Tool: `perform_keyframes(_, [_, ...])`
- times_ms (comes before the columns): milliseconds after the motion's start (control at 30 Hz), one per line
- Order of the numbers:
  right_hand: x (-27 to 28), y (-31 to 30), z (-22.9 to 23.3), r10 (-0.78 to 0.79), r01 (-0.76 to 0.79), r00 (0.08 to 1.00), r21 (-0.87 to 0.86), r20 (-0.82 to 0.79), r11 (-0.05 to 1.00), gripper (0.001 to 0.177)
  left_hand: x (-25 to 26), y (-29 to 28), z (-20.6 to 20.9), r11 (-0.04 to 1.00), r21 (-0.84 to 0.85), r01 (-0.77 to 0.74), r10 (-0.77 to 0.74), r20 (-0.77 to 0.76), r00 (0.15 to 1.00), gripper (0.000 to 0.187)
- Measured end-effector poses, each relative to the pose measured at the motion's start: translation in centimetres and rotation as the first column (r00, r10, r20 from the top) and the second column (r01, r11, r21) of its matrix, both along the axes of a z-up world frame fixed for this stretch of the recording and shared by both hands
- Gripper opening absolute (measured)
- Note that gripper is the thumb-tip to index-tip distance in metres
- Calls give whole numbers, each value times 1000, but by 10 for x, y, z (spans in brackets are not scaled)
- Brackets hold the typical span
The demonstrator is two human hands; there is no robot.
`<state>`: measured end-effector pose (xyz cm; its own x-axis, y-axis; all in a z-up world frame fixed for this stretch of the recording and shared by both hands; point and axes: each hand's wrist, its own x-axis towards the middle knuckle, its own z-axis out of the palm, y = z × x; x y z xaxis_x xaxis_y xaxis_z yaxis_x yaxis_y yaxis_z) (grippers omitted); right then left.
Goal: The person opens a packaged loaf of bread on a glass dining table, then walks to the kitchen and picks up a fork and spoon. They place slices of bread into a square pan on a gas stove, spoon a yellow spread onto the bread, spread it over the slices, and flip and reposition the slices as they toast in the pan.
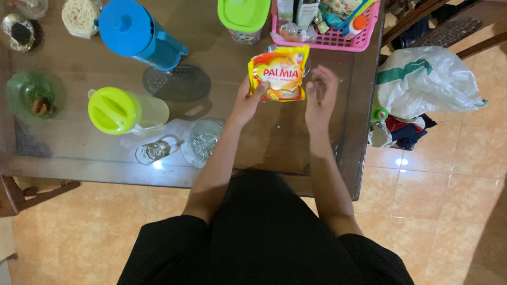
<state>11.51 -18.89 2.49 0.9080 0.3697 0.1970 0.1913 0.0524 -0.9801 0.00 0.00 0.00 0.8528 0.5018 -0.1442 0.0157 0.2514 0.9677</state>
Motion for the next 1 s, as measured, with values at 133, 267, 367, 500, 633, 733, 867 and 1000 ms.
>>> perform_keyframes(133, [-1,-11,-29,177,-281,866,-163,-468,946,42,-11,14,-6,981,69,184,-163,-236,958,53])
perform_keyframes(267, [-25,-12,-49,254,-313,796,-14,-549,950,28,-14,5,-29,954,200,221,-189,-168,968,45])
perform_keyframes(367, [-17,-4,-53,213,-252,821,-1,-529,968,26,4,1,-51,959,197,204,-166,-192,967,43])
perform_keyframes(500, [33,14,-59,28,-179,885,-283,-465,942,28,55,12,-74,964,206,169,-96,-325,941,48])
perform_keyframes(633, [90,32,-78,104,-160,965,-226,-241,961,31,96,31,-89,844,530,86,5,-168,986,55])
perform_keyframes(733, [115,36,-103,177,-211,964,-170,-196,963,30,108,33,-96,831,536,150,4,-275,961,51])
perform_keyframes(867, [126,33,-137,178,-212,968,-196,-175,958,31,108,22,-93,794,589,151,103,-374,922,51])
perform_keyframes(1000, [124,24,-151,132,-159,985,-297,-107,942,31,103,10,-79,715,688,125,158,-334,929,54])
